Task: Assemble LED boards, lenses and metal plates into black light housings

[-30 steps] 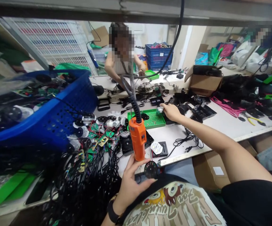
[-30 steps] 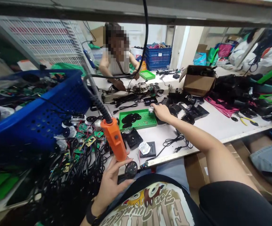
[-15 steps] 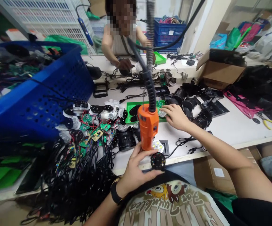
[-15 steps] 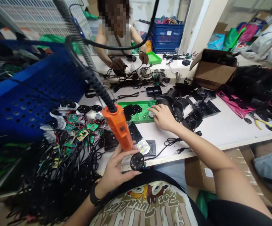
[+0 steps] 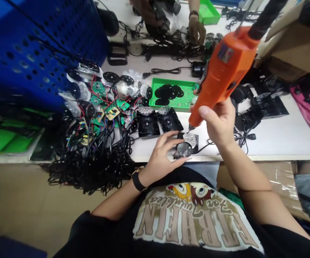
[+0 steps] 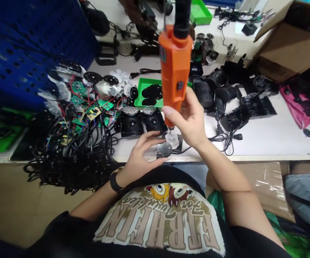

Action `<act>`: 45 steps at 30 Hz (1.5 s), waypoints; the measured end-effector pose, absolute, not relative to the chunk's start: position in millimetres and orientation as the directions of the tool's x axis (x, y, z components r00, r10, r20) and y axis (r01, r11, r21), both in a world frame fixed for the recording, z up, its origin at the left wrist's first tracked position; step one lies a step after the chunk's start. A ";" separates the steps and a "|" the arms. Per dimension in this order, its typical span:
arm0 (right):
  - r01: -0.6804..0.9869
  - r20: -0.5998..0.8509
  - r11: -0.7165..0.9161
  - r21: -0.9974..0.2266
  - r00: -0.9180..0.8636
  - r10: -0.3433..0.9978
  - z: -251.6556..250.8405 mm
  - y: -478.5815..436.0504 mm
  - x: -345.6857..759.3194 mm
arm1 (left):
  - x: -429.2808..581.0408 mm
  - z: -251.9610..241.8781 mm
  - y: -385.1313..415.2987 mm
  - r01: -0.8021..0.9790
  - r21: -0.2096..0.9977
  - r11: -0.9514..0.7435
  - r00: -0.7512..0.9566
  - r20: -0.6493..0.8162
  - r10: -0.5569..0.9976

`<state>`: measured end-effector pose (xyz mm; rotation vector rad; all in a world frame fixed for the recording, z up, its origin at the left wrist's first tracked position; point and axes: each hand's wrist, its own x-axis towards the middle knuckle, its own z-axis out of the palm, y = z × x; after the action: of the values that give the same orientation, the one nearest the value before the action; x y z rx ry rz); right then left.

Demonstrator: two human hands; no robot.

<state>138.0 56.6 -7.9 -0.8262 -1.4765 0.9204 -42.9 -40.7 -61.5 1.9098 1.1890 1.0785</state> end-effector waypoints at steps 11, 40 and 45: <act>0.112 0.478 0.473 -0.874 0.023 0.878 -17.4 65.6 135.2 | -45.7 -62.9 -35.8 0.412 0.823 -0.392 0.255 0.309 0.916; -0.124 0.396 0.412 -0.903 0.134 0.909 21.6 8.2 135.8 | -28.1 -44.8 -45.8 0.670 0.386 -0.635 0.520 0.366 0.772; -0.314 0.357 0.397 -0.862 0.180 0.917 23.9 9.3 130.0 | -30.4 -49.1 -46.2 0.648 0.408 -0.643 0.512 0.392 0.764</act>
<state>130.0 9.3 23.9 -0.7260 -1.0333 0.9868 -30.4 -46.2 -49.1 2.5437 1.2056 0.8163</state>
